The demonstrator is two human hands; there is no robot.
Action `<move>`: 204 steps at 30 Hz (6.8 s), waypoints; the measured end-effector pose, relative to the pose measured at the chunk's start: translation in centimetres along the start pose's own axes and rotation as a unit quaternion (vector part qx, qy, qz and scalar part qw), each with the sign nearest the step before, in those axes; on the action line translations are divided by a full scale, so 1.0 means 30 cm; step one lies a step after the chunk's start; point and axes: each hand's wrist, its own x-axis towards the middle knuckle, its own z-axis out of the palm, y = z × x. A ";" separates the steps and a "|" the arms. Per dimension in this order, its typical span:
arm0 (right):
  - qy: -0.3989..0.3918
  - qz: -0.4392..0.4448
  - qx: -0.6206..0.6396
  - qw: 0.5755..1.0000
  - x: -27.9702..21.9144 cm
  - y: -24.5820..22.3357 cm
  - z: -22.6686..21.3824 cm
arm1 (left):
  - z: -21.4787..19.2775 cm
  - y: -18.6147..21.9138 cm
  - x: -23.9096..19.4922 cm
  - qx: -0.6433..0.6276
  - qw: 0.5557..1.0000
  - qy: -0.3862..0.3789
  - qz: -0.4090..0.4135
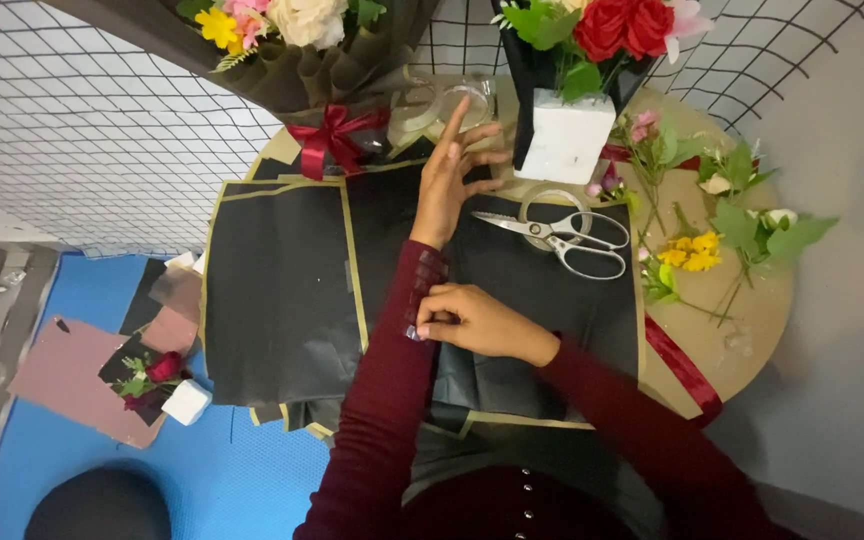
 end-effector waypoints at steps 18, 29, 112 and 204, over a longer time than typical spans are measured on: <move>0.088 0.050 -0.055 0.993 -0.005 -0.056 0.023 | 0.010 0.006 0.000 0.011 0.999 0.034 -0.036; -0.027 0.242 -0.149 0.958 -0.037 -0.167 -0.074 | 0.043 0.004 0.002 -0.025 0.998 -0.003 -0.059; 0.482 0.030 0.097 0.870 -0.117 0.212 -0.453 | 0.076 -0.073 0.009 0.141 0.985 -0.062 -0.078; 0.319 0.089 -0.160 0.930 -0.248 0.342 -0.407 | 0.051 -0.179 -0.005 0.020 0.945 0.084 -0.315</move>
